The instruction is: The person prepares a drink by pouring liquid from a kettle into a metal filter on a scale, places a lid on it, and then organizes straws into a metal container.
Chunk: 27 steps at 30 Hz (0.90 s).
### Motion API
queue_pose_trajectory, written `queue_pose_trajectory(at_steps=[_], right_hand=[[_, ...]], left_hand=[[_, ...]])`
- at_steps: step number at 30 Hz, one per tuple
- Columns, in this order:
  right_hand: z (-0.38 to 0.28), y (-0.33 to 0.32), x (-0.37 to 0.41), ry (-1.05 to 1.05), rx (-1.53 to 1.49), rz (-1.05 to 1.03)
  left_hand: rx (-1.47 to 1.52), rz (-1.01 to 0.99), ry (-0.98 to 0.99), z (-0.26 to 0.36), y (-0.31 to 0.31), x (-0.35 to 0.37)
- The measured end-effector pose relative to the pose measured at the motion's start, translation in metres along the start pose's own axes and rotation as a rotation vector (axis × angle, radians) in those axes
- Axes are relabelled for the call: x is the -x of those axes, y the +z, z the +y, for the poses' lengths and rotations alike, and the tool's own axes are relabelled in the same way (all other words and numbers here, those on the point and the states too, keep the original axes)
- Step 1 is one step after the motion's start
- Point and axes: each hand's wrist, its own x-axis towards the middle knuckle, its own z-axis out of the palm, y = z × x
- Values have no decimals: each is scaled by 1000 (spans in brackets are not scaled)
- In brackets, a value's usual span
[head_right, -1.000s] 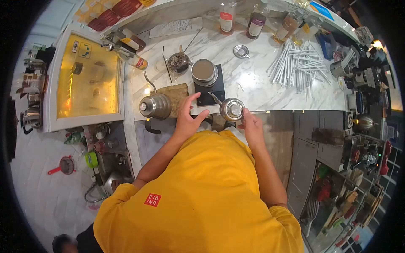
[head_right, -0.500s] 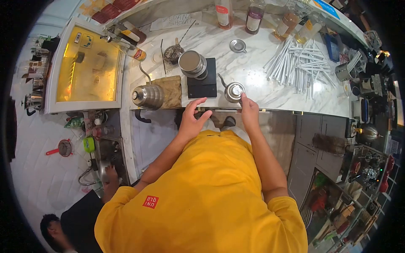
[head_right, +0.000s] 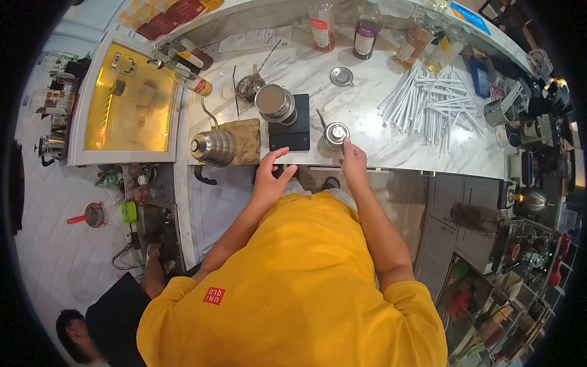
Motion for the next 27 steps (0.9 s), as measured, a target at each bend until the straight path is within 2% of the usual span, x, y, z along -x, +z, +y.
queue_pose_trajectory(at_steps=[5, 7, 10, 13, 14, 17, 21, 26, 27], right_hand=[[10, 1, -11, 4, 19, -12], [12, 0, -14, 8, 44, -45], [-16, 14, 8, -137, 142, 236], [-15, -2, -12, -484, 513, 464], [-24, -10, -21, -327, 433, 420], [-33, -27, -81, -450, 534, 364], [-68, -2, -153, -597, 722, 219], [-112, 45, -200, -531, 1040, 116], [-116, 48, -212, -592, 1112, 89]], left_hand=[[43, -14, -37, 3, -7, -12], [22, -20, 5, -1, -9, -17], [4, -21, 14, -6, -16, -20], [8, -10, -21, -19, -26, -20], [11, -7, -36, -24, -28, -20], [0, 7, -115, -28, -33, -20], [-2, 34, -196, -25, -29, -14], [-15, 35, -252, -34, -23, 3], [-30, 29, -270, -33, -22, 5]])
